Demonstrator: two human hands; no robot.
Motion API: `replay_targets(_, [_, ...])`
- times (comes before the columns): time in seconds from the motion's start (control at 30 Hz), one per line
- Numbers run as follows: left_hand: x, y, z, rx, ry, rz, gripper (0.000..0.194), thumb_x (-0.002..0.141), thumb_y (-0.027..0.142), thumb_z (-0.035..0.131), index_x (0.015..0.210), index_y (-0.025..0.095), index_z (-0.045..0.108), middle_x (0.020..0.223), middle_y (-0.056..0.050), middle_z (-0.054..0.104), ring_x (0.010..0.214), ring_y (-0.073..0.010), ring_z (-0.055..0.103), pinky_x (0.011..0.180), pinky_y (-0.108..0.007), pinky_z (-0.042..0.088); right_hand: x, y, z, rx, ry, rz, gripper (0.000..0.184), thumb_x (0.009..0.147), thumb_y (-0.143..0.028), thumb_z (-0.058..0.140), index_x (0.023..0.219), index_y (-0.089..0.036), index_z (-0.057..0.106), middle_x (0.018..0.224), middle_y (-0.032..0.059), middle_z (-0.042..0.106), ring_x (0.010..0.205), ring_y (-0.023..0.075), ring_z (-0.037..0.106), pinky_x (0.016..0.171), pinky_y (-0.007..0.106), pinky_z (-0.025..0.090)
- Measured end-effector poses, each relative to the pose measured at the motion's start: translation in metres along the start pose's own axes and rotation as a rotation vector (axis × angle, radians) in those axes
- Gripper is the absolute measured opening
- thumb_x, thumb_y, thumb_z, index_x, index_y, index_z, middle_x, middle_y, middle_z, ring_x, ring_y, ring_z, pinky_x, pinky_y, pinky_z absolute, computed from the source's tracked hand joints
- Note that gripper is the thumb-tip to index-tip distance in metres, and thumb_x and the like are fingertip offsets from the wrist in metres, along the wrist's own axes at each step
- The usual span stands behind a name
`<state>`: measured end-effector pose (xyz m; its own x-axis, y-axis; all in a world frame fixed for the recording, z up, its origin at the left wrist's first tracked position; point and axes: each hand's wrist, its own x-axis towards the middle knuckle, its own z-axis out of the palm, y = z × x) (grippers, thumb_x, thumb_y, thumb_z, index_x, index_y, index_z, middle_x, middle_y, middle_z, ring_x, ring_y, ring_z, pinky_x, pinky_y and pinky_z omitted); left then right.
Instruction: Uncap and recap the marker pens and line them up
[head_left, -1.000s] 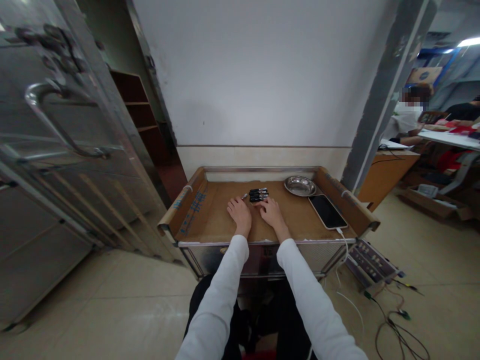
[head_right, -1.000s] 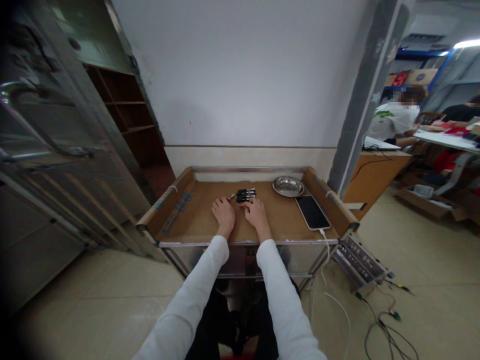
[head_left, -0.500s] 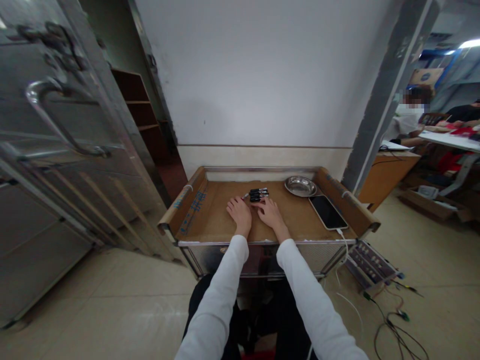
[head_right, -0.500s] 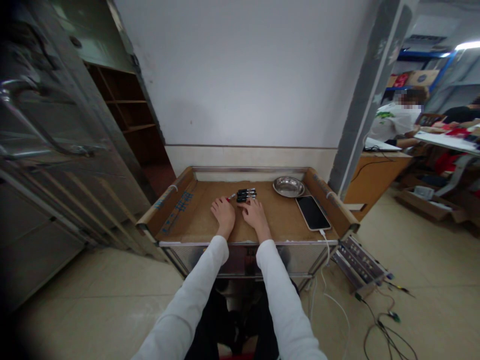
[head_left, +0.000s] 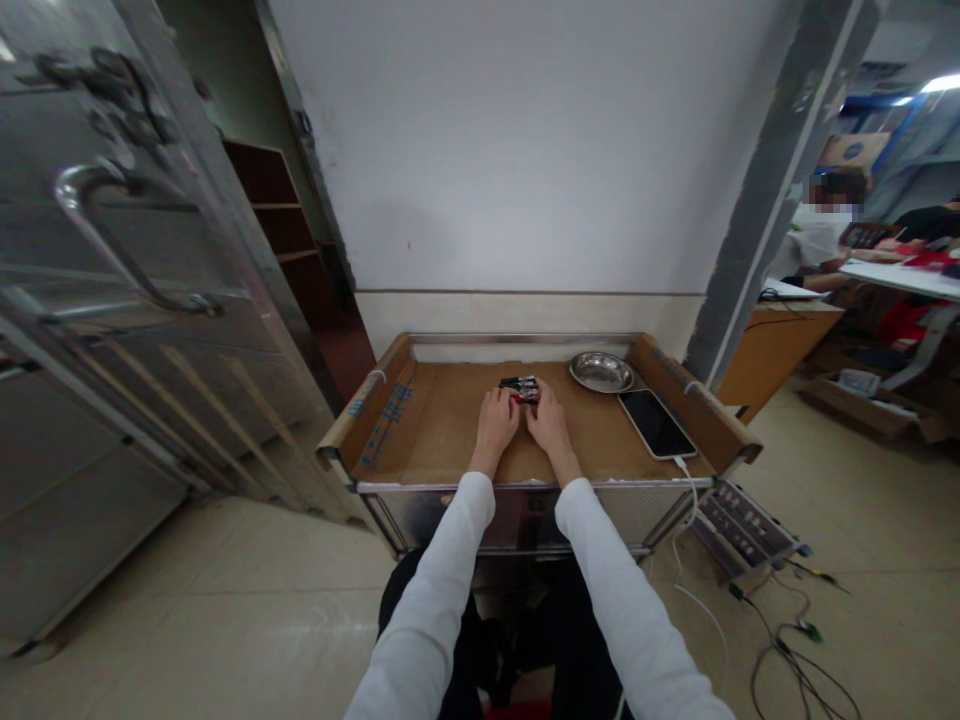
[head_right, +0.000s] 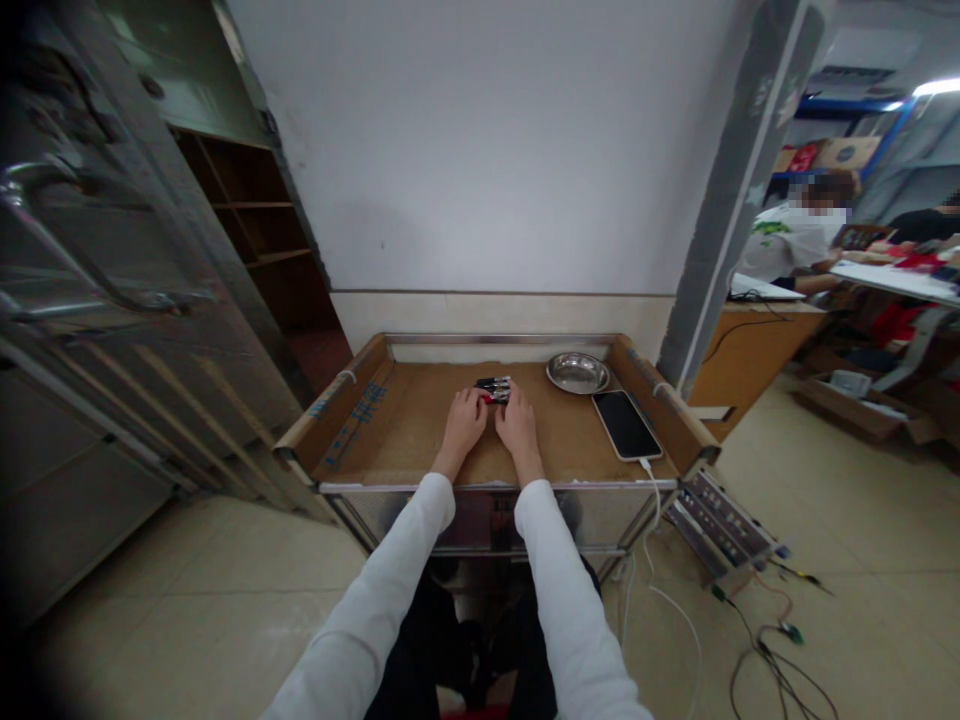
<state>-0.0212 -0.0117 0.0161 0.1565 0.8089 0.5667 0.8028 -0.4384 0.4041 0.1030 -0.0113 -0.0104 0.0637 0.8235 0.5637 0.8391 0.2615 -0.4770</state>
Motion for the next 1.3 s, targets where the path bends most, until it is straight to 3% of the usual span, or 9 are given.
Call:
replay_targets(0.13, [0.000,0.001,-0.001,-0.131,0.022,0.051,0.020,0.087,0.011,0.042,0.100,0.018,0.056,0.100,-0.008,0.057,0.098,-0.0194,0.054,0.093,-0.035,0.044,0.001,0.000,-0.003,-0.033,-0.044,0.022,0.036,0.087,-0.016,0.040,0.122,-0.012,0.050,0.117,0.0144,0.059,0.107,0.0215,0.053,0.091,0.032,0.040])
replay_targets(0.27, [0.001,-0.001,0.002,-0.335,0.211,0.069,0.027,0.087,0.012,0.046,0.113,0.016,0.048,0.109,-0.010,0.052,0.102,-0.0167,0.054,0.093,-0.032,0.046,0.001,-0.003,-0.006,-0.049,-0.116,0.001,0.024,0.090,-0.019,0.040,0.106,-0.015,0.057,0.107,0.0107,0.063,0.098,0.0199,0.056,0.087,0.030,0.039])
replay_targets(0.43, [0.000,-0.003,0.004,-0.445,0.362,0.075,0.028,0.087,0.017,0.049,0.114,0.015,0.043,0.111,-0.012,0.050,0.103,-0.0175,0.054,0.091,-0.033,0.049,0.001,-0.003,-0.005,-0.055,-0.168,-0.058,0.022,0.090,-0.019,0.043,0.106,-0.014,0.057,0.106,0.0104,0.064,0.097,0.0198,0.057,0.086,0.031,0.039])
replay_targets(0.83, [0.001,-0.005,-0.004,-0.418,0.482,-0.149,0.017,0.091,0.020,0.044,0.108,0.016,0.048,0.108,-0.011,0.054,0.099,-0.0169,0.056,0.091,-0.034,0.048,0.001,-0.002,-0.006,-0.050,-0.182,-0.103,0.021,0.091,-0.019,0.045,0.104,-0.016,0.061,0.107,0.0099,0.065,0.101,0.0197,0.057,0.088,0.031,0.040])
replay_targets(1.0, [0.002,-0.008,-0.005,-0.426,0.547,-0.225,0.016,0.091,0.019,0.043,0.106,0.015,0.049,0.107,-0.011,0.053,0.098,-0.0164,0.056,0.090,-0.033,0.048,0.001,-0.007,-0.009,-0.092,-0.177,-0.061,0.021,0.093,-0.020,0.042,0.102,-0.016,0.061,0.104,0.0095,0.066,0.099,0.0184,0.058,0.085,0.028,0.039])
replay_targets(1.1, [0.002,-0.010,-0.003,-0.405,0.488,-0.231,0.013,0.090,0.016,0.044,0.101,0.016,0.051,0.104,-0.009,0.054,0.095,-0.0158,0.057,0.089,-0.032,0.048,0.000,-0.009,-0.010,-0.109,-0.137,-0.020,0.023,0.093,-0.020,0.040,0.102,-0.016,0.060,0.104,0.0092,0.065,0.098,0.0187,0.058,0.084,0.028,0.038])
replay_targets(1.3, [-0.001,-0.009,0.000,-0.369,0.121,-0.077,0.008,0.083,0.012,0.052,0.087,0.018,0.056,0.090,-0.003,0.056,0.080,-0.0126,0.057,0.079,-0.028,0.049,0.001,-0.006,-0.009,-0.158,-0.052,0.083,0.026,0.094,-0.024,0.036,0.100,-0.015,0.060,0.102,0.0113,0.064,0.095,0.0190,0.056,0.083,0.029,0.037])
